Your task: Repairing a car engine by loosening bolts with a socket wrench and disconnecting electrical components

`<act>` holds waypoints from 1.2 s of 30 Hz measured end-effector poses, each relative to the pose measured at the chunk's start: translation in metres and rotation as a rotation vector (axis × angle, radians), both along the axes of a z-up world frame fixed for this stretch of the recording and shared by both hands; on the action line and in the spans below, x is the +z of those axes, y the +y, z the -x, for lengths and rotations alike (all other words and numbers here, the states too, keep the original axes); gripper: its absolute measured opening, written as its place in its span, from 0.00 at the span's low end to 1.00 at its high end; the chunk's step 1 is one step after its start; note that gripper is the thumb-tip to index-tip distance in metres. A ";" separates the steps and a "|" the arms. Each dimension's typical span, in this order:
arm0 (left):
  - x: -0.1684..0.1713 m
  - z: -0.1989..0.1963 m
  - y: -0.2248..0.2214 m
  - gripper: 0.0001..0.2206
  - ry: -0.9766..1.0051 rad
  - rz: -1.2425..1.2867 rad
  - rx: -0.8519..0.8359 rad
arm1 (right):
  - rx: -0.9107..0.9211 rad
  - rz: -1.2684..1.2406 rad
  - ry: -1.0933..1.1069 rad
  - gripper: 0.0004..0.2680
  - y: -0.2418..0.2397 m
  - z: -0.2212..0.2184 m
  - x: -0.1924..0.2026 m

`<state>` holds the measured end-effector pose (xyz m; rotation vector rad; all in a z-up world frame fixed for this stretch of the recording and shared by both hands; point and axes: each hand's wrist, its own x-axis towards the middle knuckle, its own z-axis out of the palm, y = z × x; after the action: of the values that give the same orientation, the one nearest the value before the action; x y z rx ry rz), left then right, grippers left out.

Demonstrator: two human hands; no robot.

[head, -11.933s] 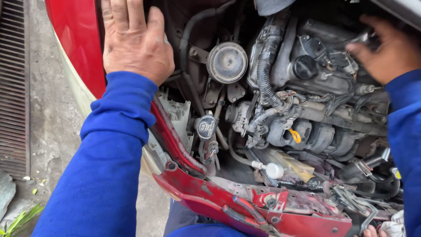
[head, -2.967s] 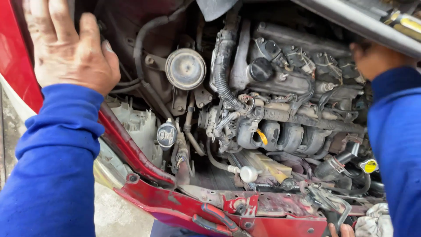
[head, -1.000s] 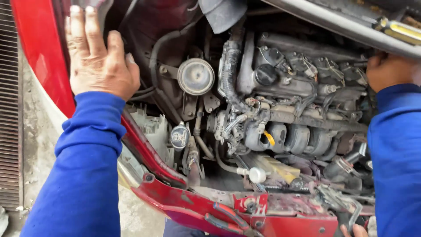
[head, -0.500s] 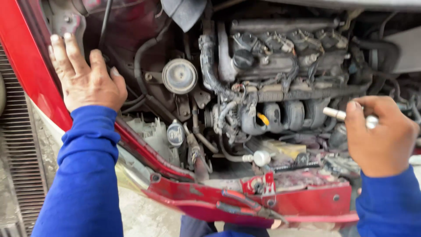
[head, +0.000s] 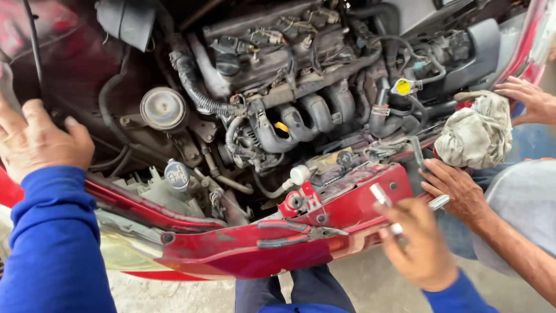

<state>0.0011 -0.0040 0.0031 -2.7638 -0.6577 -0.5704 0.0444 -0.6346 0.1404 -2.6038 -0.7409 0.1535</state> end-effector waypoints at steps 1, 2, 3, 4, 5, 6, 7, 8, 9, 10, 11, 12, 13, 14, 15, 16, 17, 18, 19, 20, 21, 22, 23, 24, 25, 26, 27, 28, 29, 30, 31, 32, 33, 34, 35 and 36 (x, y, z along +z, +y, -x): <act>-0.002 -0.001 0.001 0.21 0.008 0.009 0.023 | 0.068 0.013 -0.078 0.16 -0.004 0.007 -0.019; -0.005 0.004 0.000 0.22 0.032 0.023 0.047 | 0.137 0.031 -0.139 0.15 -0.009 0.017 -0.037; -0.003 0.004 -0.003 0.22 0.036 0.021 0.043 | 0.133 0.030 -0.135 0.15 -0.014 0.021 -0.056; -0.001 0.004 -0.005 0.21 0.022 0.022 0.038 | 0.137 0.028 -0.151 0.16 -0.017 0.023 -0.075; 0.000 0.003 -0.007 0.21 0.007 0.024 0.033 | 0.141 0.026 -0.166 0.17 -0.021 0.023 -0.095; -0.004 0.002 -0.002 0.21 0.006 0.022 0.026 | 0.134 0.025 -0.167 0.17 -0.022 0.021 -0.103; -0.009 0.000 0.002 0.20 -0.014 0.090 -0.019 | 0.144 0.040 -0.152 0.17 -0.022 0.018 -0.112; -0.014 0.004 0.006 0.19 -0.019 0.160 -0.061 | 0.156 0.057 -0.123 0.17 -0.023 0.021 -0.120; -0.014 0.003 0.004 0.19 -0.006 0.161 -0.066 | 0.150 0.057 -0.110 0.17 -0.025 0.025 -0.121; -0.013 0.002 0.002 0.18 0.014 0.132 -0.041 | 0.167 0.062 -0.123 0.15 -0.025 0.022 -0.122; -0.010 0.002 0.002 0.17 0.033 0.102 -0.017 | 0.184 0.068 -0.136 0.12 -0.024 0.021 -0.121; -0.015 0.001 0.000 0.17 0.026 0.092 -0.001 | 0.200 0.057 -0.144 0.12 -0.028 0.023 -0.120; -0.017 0.001 0.000 0.17 -0.003 0.015 -0.039 | 0.168 0.063 -0.121 0.12 -0.030 0.025 -0.116; -0.012 0.005 0.009 0.18 -0.038 -0.082 -0.054 | 0.157 0.049 -0.107 0.12 -0.024 0.017 -0.118; -0.009 0.004 0.000 0.18 -0.048 -0.113 -0.016 | 0.194 0.018 -0.123 0.12 -0.040 0.029 -0.125; -0.004 0.001 -0.004 0.19 -0.030 -0.118 0.009 | 0.158 0.017 -0.161 0.14 -0.052 0.030 -0.143; 0.000 -0.004 -0.005 0.20 -0.012 -0.122 0.034 | 0.121 0.012 -0.196 0.16 -0.063 0.027 -0.164; 0.001 0.001 0.000 0.20 -0.012 -0.140 0.064 | 0.150 -0.008 -0.199 0.16 -0.071 0.024 -0.181; 0.000 0.004 0.005 0.24 0.002 -0.112 0.036 | 0.122 -0.019 -0.301 0.15 -0.080 0.018 -0.201; -0.006 0.003 0.004 0.28 0.012 -0.075 -0.006 | 0.078 -0.021 -0.403 0.14 -0.095 0.018 -0.220; -0.004 0.007 0.000 0.28 0.010 -0.083 0.010 | 0.092 -0.032 -0.407 0.14 -0.101 0.014 -0.225; -0.005 0.004 -0.002 0.28 -0.003 -0.042 0.036 | 0.068 0.000 -0.440 0.14 -0.106 0.010 -0.231; -0.006 -0.001 -0.005 0.28 -0.016 -0.001 0.061 | 0.044 0.032 -0.473 0.15 -0.112 0.005 -0.238; -0.004 -0.003 -0.005 0.28 -0.019 0.004 0.062 | 0.046 0.036 -0.476 0.15 -0.155 -0.057 -0.224; -0.003 -0.005 -0.005 0.27 -0.027 -0.010 0.066 | 0.442 0.185 -0.585 0.18 -0.197 -0.113 -0.199; -0.002 -0.001 -0.006 0.26 -0.029 -0.022 0.081 | 0.853 0.335 -0.669 0.20 -0.236 -0.165 -0.165; -0.004 -0.001 -0.009 0.26 -0.026 -0.016 0.093 | 0.867 0.336 -0.667 0.20 -0.147 -0.142 -0.165; -0.004 -0.002 -0.009 0.26 -0.030 -0.048 0.087 | 0.375 0.042 -0.492 0.13 -0.064 -0.102 -0.152; -0.004 -0.004 -0.008 0.27 -0.034 -0.080 0.080 | -0.114 -0.239 -0.290 0.08 0.004 -0.050 -0.121; -0.003 -0.005 -0.008 0.27 -0.031 -0.076 0.090 | -0.104 -0.237 -0.286 0.08 0.039 -0.077 -0.095; -0.003 -0.006 -0.007 0.26 -0.047 -0.079 0.084 | -0.026 -0.188 -0.321 0.04 0.074 -0.104 -0.071; -0.003 -0.005 -0.008 0.25 -0.060 -0.081 0.077 | 0.052 -0.140 -0.350 0.03 0.109 -0.129 -0.049; -0.004 -0.003 -0.008 0.25 -0.053 -0.076 0.088 | 0.064 -0.137 -0.343 0.03 0.144 -0.160 -0.036; -0.004 -0.003 -0.007 0.25 -0.053 -0.068 0.077 | 0.187 -0.212 -0.465 0.05 0.180 -0.190 -0.024; -0.004 -0.003 -0.007 0.25 -0.052 -0.059 0.066 | 0.314 -0.288 -0.583 0.09 0.216 -0.221 -0.013; -0.005 -0.002 -0.007 0.25 -0.048 -0.051 0.067 | 0.317 -0.281 -0.578 0.09 0.244 -0.261 -0.014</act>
<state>0.0033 -0.0113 -0.0015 -2.6772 -0.7336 -0.6316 0.3053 -0.3903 0.1268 -2.2482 -1.2656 -0.5922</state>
